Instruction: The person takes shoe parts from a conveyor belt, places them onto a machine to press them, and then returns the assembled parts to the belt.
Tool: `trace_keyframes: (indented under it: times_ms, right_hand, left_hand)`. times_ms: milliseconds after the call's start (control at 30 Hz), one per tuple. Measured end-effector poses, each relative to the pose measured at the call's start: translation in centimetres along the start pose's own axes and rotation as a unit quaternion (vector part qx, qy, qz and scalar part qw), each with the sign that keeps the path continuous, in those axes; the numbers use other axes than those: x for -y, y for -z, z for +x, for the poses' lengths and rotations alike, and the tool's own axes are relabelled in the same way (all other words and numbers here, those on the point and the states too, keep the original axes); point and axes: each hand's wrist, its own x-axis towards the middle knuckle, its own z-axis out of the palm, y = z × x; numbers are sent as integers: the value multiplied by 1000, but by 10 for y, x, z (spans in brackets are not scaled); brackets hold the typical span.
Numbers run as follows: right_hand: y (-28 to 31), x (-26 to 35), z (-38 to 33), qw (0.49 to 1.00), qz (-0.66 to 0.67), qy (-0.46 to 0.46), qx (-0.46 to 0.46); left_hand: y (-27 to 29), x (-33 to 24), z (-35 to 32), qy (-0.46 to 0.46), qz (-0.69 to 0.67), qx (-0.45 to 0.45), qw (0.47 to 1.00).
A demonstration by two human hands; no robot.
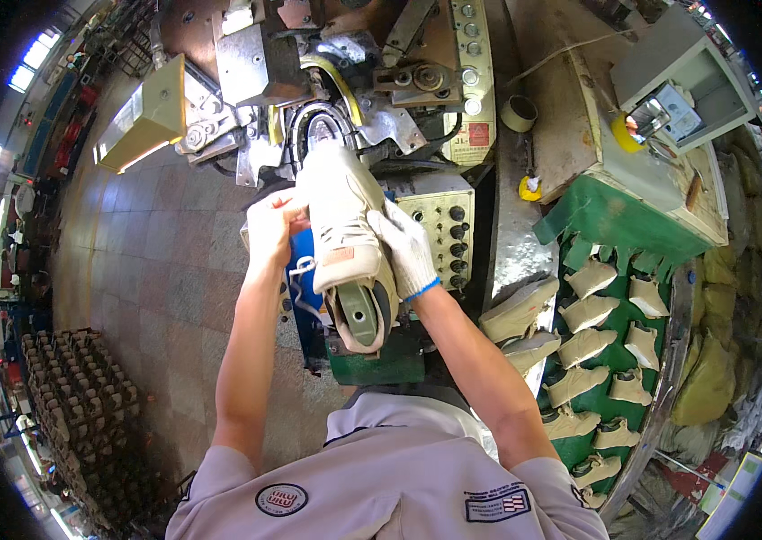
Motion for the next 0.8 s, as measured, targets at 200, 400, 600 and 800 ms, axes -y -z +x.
trace_keyframes:
  times_ms: [200, 400, 600, 800]
  right_hand:
    - [-28, -13, 55, 998, 59, 27, -7]
    - [-38, -41, 81, 994, 100, 29, -37]
    - [-31, -37, 89, 996, 49, 17, -67]
    - [-26, -52, 92, 994, 29, 35, -97]
  left_hand:
    - [0, -13, 32, -59, -100, -79, 990]
    - [0, 0, 11, 23, -104, -46, 993]
    - [-11, 42, -8, 98, -267, 65, 956]
    - [-9, 57, 3, 41, -227, 119, 966]
